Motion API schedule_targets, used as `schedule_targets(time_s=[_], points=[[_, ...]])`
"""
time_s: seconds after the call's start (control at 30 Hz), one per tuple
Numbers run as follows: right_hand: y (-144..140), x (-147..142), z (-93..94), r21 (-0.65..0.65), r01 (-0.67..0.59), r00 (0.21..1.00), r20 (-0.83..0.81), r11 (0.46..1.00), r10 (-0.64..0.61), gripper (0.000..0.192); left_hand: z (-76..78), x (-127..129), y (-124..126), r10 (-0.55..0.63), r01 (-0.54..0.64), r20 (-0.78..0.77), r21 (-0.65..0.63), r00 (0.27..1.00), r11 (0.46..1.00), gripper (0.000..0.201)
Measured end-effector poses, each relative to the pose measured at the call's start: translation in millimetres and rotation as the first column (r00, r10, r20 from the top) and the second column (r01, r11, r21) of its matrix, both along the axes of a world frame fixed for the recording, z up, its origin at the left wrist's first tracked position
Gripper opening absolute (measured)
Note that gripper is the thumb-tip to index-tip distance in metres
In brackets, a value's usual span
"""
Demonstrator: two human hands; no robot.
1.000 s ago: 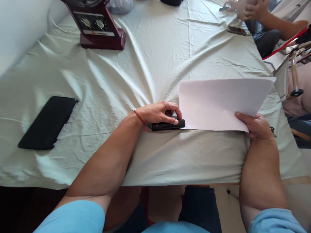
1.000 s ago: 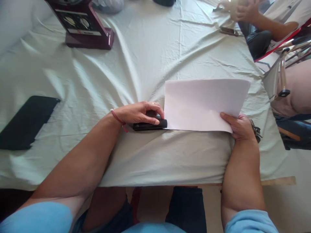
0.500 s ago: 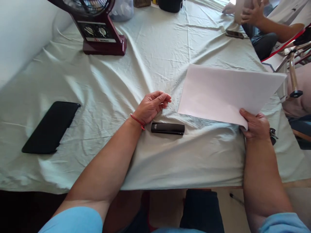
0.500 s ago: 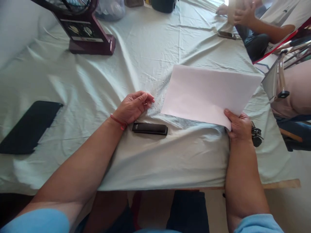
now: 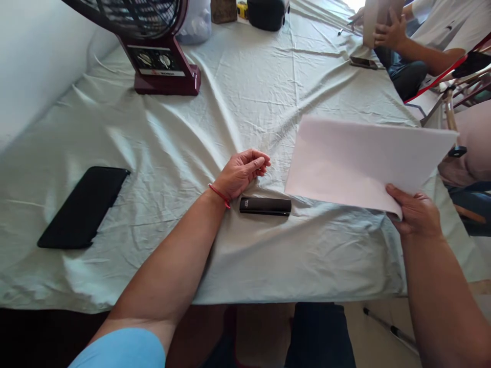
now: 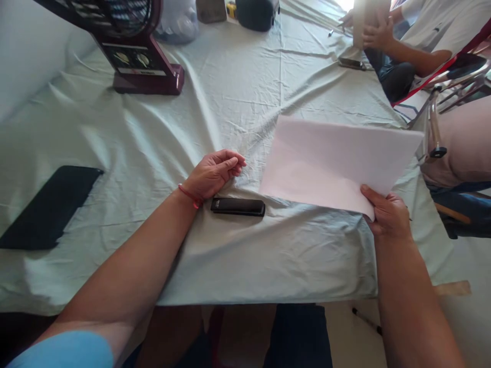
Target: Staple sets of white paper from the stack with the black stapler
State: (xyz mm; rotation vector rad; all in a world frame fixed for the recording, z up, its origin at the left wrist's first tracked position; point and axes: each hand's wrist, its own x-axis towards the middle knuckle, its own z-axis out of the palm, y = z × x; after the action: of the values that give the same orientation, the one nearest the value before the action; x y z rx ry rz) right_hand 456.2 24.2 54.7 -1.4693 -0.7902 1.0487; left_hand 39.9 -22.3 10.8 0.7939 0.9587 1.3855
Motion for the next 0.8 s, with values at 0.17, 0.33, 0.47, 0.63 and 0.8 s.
schedule_targets(time_s=[0.17,0.33,0.47,0.63,0.8], points=[[25,-49,4.0,0.074,-0.064,0.995,-0.073,0.995,0.069,0.047,-5.0,1,4,0.046,-0.046,0.016,0.007,0.999,0.999,0.062],[33,-83,-24.4,0.113,-0.16,0.977,-0.121,0.981,0.173,0.045,-3.7,4,4,0.067,-0.068,0.027,0.036,0.997,0.997,0.063],[27,-75,-40.9,0.15,-0.152,0.985,-0.054,0.977,0.162,0.043,-2.6,6,1,0.061,-0.058,-0.038,0.07,0.997,0.996,0.057],[25,-70,-42.6,0.174,-0.177,0.981,-0.043,0.969,0.187,0.05,-2.9,2,-3,0.037,-0.021,-0.198,0.081,0.979,0.996,0.049],[25,-74,-42.7,0.164,-0.162,0.986,-0.011,0.973,0.167,0.051,4.0,2,-6,0.1,-0.069,-0.342,0.102,0.934,0.992,0.059]])
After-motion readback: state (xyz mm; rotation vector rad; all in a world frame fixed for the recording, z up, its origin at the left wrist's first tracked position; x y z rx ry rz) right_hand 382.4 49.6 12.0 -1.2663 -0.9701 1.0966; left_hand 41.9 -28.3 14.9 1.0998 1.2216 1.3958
